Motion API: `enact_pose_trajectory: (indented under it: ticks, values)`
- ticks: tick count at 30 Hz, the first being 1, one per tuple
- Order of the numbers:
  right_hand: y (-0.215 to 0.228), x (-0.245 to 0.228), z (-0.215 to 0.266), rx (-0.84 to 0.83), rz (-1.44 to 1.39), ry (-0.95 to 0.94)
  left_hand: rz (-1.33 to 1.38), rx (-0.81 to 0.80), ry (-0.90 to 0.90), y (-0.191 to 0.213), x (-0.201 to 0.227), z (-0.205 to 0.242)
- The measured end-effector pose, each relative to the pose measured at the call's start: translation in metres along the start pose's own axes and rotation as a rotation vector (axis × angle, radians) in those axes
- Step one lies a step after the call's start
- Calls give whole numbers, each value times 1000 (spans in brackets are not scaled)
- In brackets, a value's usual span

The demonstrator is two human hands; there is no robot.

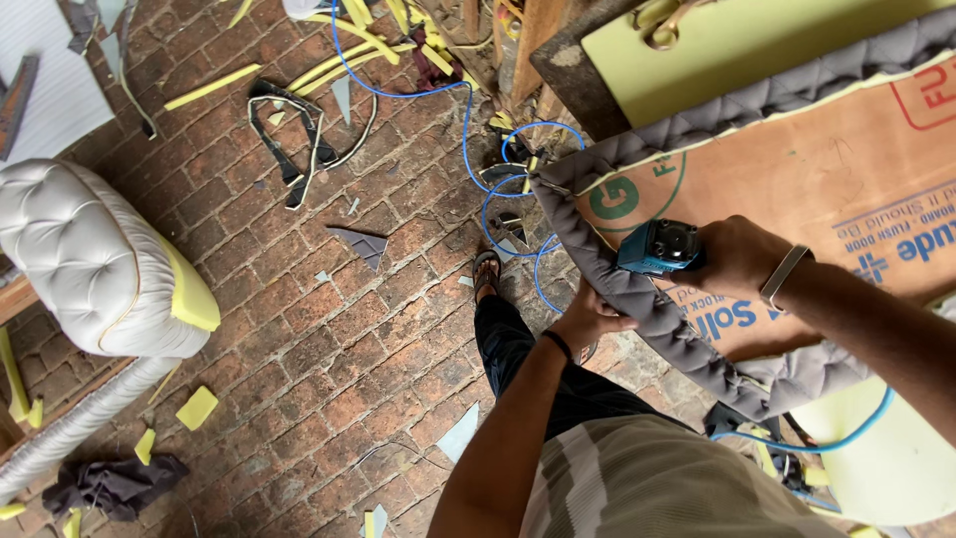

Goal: The person staples a quilted gray fabric onto a rectangular board using a pneumatic staple gun, then trims excess fabric with scissors. The person arranges the finished panel with other similar panels on a white surface.

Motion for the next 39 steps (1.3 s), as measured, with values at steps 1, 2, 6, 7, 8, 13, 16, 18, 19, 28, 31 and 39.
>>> enact_pose_trajectory:
  ticks: [1, 2, 6, 7, 8, 13, 16, 18, 19, 28, 31, 39]
  values:
    - [2, 2, 1, 37, -18, 50, 14, -32, 5, 4, 1, -1]
    - [4, 3, 3, 74, -35, 100, 27, -64, 10, 8, 3, -2]
    - [-4, 13, 3, 85, -3, 67, 5, -77, 168, 19, -7, 1]
    - [-3, 14, 2, 85, -30, 51, -16, -49, 160, 25, -8, -1]
    - [-1, 16, 2, 85, -57, 34, -37, -20, 151, 33, -10, -3]
    - [-6, 41, 32, 111, -263, -27, 205, 154, 245, 75, -34, -18]
    - [-29, 38, 37, 66, -217, -70, 538, 188, 15, 112, -24, -32]
    - [-36, 45, 32, 82, -126, -126, 140, 385, 150, 125, -18, -38]
    - [-38, 45, 29, 117, -211, -79, -72, 503, 204, 138, -6, -36]
    - [-49, 112, 21, 212, -290, -260, -44, 590, 331, 163, 67, -72]
    - [-48, 106, 14, 249, -299, -220, -148, 613, 338, 176, 80, -85]
    - [-28, 84, 36, 414, -1622, -322, -308, 386, -15, 175, 120, -168]
Point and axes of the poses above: each hand's wrist, its own z-axis away from the middle knuckle, its own y-axis out of the back of the hand, x = y × z, the point moved 3 cm from there along -z, towards the middle knuckle, and after that the axes turned 14 degrees about -z, right-handed, at the moved point
